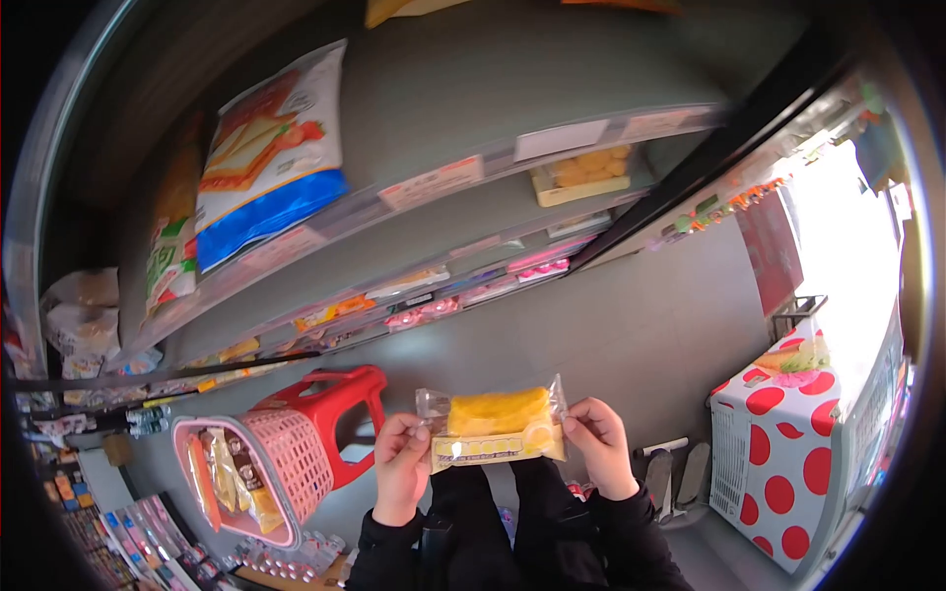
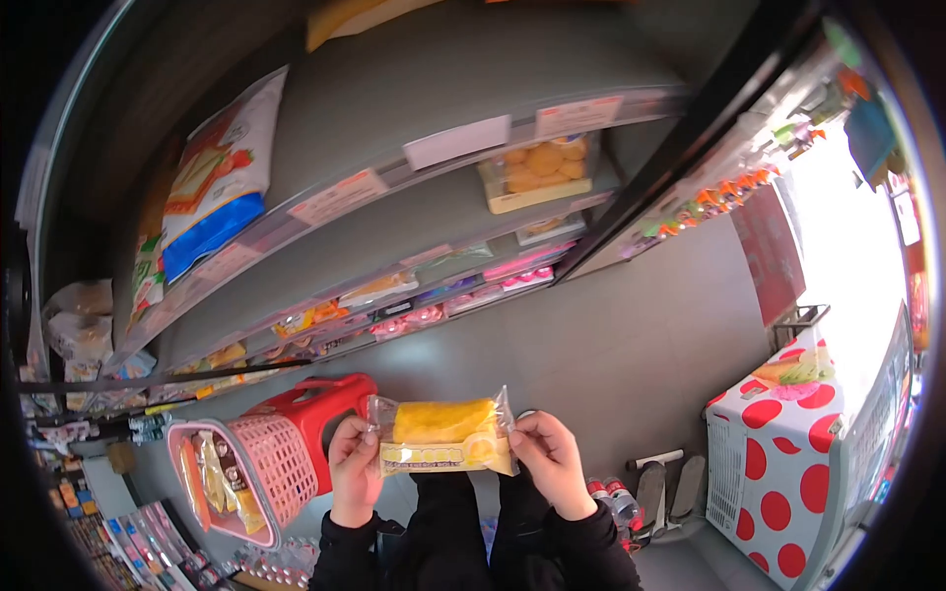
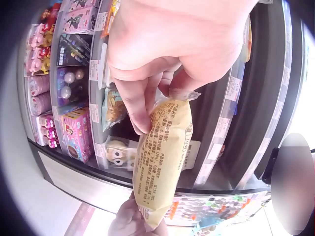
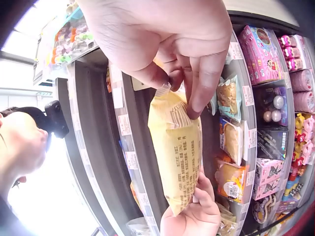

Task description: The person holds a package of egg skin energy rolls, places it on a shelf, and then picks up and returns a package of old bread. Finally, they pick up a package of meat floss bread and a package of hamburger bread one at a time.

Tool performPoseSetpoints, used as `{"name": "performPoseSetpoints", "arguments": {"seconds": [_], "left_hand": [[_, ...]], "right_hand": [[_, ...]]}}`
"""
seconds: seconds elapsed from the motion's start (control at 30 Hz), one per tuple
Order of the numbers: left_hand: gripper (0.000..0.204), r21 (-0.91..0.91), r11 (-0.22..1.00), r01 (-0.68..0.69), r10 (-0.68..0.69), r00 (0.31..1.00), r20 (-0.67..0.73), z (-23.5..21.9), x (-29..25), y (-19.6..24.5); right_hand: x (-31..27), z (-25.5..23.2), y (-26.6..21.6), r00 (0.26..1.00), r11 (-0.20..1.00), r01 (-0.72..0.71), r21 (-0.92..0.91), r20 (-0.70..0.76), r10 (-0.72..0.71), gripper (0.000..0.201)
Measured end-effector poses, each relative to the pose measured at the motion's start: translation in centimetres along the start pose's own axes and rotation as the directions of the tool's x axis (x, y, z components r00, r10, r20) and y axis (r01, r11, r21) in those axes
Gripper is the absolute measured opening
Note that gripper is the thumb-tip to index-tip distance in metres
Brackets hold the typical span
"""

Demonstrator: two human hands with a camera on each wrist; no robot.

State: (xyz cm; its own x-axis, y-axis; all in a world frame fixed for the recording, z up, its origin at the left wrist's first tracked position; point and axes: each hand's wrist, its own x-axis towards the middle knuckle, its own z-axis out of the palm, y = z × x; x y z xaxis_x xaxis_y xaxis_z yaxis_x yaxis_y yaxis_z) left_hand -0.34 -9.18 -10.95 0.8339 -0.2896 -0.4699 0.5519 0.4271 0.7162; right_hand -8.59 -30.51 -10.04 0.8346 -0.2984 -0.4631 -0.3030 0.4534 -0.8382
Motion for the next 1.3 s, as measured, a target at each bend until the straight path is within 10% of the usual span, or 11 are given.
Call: {"name": "performPoseSetpoints", "arguments": {"seconds": [1.3], "left_hand": [[0.009, -0.159, 0.967, -0.199, 0.163, 0.963, -0.213, -15.3, -12.0, 9.9]], "right_hand": [[-5.0, 18.8, 5.1, 0.963, 0.986, -0.104, -0.134, 0.235, 0.134, 0.001]]}}
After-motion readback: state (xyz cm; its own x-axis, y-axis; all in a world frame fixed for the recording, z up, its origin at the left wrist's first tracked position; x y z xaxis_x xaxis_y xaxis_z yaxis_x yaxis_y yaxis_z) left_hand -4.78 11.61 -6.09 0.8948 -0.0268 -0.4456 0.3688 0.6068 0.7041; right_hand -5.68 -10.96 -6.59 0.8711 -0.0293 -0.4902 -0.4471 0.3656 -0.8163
